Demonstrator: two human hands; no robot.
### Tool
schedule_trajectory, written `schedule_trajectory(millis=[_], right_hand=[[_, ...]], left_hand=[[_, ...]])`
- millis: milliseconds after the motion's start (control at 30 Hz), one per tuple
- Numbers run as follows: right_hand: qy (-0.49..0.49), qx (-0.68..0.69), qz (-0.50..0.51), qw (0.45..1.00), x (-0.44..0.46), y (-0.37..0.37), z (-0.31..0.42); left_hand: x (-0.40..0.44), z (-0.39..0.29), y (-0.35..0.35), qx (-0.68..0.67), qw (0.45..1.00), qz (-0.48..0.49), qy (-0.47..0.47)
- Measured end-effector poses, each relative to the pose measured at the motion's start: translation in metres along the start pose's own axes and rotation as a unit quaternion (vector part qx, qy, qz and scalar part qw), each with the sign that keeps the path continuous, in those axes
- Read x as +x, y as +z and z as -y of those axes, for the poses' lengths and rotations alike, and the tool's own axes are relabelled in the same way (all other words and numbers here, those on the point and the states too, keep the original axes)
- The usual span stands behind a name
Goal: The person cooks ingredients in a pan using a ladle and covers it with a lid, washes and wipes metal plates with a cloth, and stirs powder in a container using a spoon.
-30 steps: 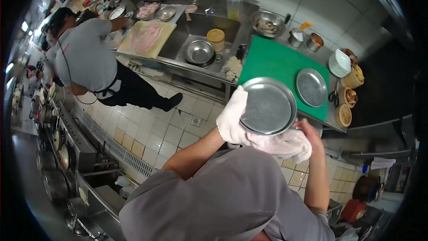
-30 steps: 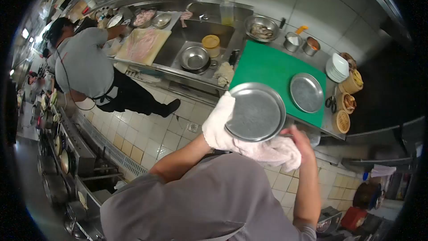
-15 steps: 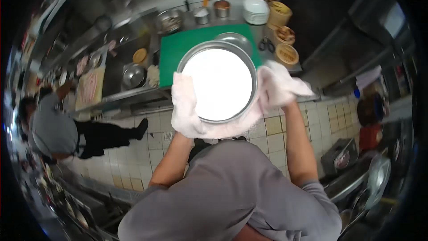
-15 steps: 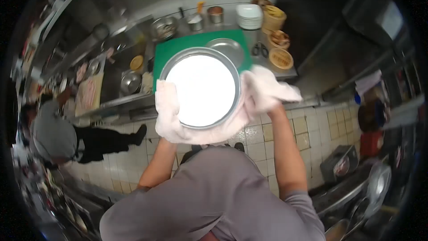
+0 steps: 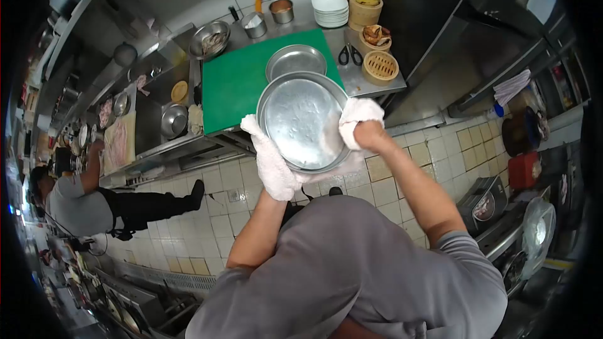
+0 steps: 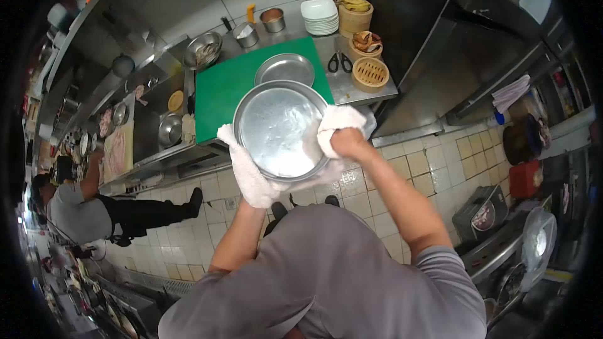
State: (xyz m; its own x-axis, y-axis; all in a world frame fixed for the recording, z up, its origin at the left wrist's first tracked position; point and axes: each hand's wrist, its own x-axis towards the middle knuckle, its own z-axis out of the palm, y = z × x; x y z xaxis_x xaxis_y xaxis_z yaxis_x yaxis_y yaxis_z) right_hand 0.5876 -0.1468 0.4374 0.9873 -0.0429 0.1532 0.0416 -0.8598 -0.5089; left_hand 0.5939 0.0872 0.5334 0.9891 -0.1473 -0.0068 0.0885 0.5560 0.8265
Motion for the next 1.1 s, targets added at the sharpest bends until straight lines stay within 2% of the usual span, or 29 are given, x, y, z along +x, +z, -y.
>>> schedule_trajectory(millis=[33, 67, 100, 133, 167, 200, 300, 367, 433, 467, 500, 533, 567, 600, 633, 667, 700, 767, 800, 833, 867, 900, 933, 967, 1000, 1033, 1067, 1100], right_hand=[[-0.051, -0.019, 0.028, 0.998, 0.007, -0.01, -0.011], [0.006, 0.049, 0.106, 0.993, 0.014, -0.042, 0.001], [-0.052, 0.015, 0.138, 0.989, 0.024, -0.05, -0.016], [-0.117, 0.013, 0.119, 0.986, 0.032, -0.069, -0.006], [-0.121, 0.014, 0.122, 0.985, 0.04, -0.074, -0.003], [-0.148, -0.018, 0.155, 0.977, 0.049, -0.075, 0.0], [-0.237, -0.116, 0.246, 0.933, 0.08, -0.075, 0.015], [-0.272, -0.146, 0.276, 0.91, 0.09, -0.076, 0.032], [-0.186, -0.044, 0.176, 0.966, 0.085, -0.08, 0.059], [-0.246, 0.041, 0.018, 0.968, 0.07, -0.061, 0.035], [-0.188, 0.112, -0.007, 0.976, 0.052, -0.012, 0.001], [-0.127, 0.181, -0.029, 0.975, 0.036, 0.049, -0.037], [-0.18, -0.107, 0.005, 0.978, 0.029, 0.104, -0.071], [0.098, -0.145, 0.091, 0.98, 0.018, 0.148, -0.042], [0.097, -0.147, 0.095, 0.98, 0.004, 0.137, -0.01], [0.14, 0.11, 0.03, 0.984, -0.008, 0.099, 0.031], [0.172, 0.359, -0.042, 0.916, -0.012, 0.076, 0.051], [0.057, 0.208, 0.027, 0.976, 0.004, 0.054, 0.015], [0.08, 0.111, 0.163, 0.977, 0.022, -0.001, 0.04], [-0.022, 0.146, 0.118, 0.982, 0.029, -0.008, 0.022], [-0.113, 0.105, 0.147, 0.977, 0.042, -0.014, -0.009], [-0.121, 0.02, 0.253, 0.96, 0.06, -0.027, -0.023], [-0.176, -0.021, 0.277, 0.944, 0.073, -0.048, -0.009], [-0.25, -0.05, 0.299, 0.919, 0.089, -0.061, -0.01], [-0.268, -0.119, 0.337, 0.895, 0.093, -0.063, -0.008], [-0.299, -0.19, 0.369, 0.859, 0.111, -0.06, 0.005], [-0.258, -0.249, 0.379, 0.853, 0.119, -0.076, 0.059], [-0.23, -0.307, 0.381, 0.841, 0.109, -0.089, 0.117]], left_hand=[[-0.003, -0.009, 0.007, -0.217, 0.962, 0.032, -0.162], [0.009, 0.004, -0.008, -0.159, 0.978, 0.021, -0.135], [0.012, -0.005, -0.003, -0.16, 0.978, 0.016, -0.135], [0.013, -0.021, 0.007, -0.133, 0.958, 0.002, -0.253], [0.016, -0.03, 0.012, -0.105, 0.925, -0.012, -0.365], [0.02, -0.023, 0.008, -0.105, 0.926, -0.018, -0.362], [0.035, 0.019, -0.003, -0.104, 0.898, 0.124, -0.408], [0.034, 0.013, -0.009, -0.135, 0.905, 0.099, -0.391], [0.03, 0.003, -0.011, -0.193, 0.907, 0.067, -0.37], [0.026, -0.001, -0.02, -0.185, 0.932, 0.053, -0.306], [0.026, -0.004, -0.031, -0.178, 0.954, 0.039, -0.238], [0.03, -0.007, -0.042, -0.182, 0.954, 0.037, -0.235], [0.036, -0.009, -0.056, 0.051, 0.99, 0.038, -0.129], [0.039, -0.01, -0.068, 0.281, 0.959, 0.036, -0.019], [0.04, -0.01, -0.074, 0.495, 0.864, 0.033, 0.09], [0.038, -0.013, -0.071, 0.495, 0.864, 0.035, 0.089], [0.037, -0.02, -0.061, 0.382, 0.923, 0.02, 0.047], [0.026, -0.035, -0.036, 0.139, 0.989, -0.008, -0.051], [0.022, -0.041, -0.025, 0.012, 0.995, -0.023, -0.1], [0.02, -0.043, -0.019, -0.115, 0.982, -0.039, -0.146], [0.033, -0.036, -0.037, 0.019, 0.987, -0.017, -0.158], [0.044, -0.028, -0.055, 0.153, 0.974, 0.003, -0.167], [0.039, -0.029, -0.052, 0.375, 0.923, 0.044, -0.074], [0.032, -0.03, -0.047, 0.575, 0.814, 0.078, 0.023], [0.03, -0.021, -0.047, 0.701, 0.697, 0.135, 0.064], [0.033, -0.007, -0.051, 0.809, 0.554, 0.172, 0.096], [0.045, 0.028, -0.07, 0.564, 0.792, 0.233, 0.004], [0.06, 0.05, -0.092, 0.245, 0.934, 0.254, -0.046]])
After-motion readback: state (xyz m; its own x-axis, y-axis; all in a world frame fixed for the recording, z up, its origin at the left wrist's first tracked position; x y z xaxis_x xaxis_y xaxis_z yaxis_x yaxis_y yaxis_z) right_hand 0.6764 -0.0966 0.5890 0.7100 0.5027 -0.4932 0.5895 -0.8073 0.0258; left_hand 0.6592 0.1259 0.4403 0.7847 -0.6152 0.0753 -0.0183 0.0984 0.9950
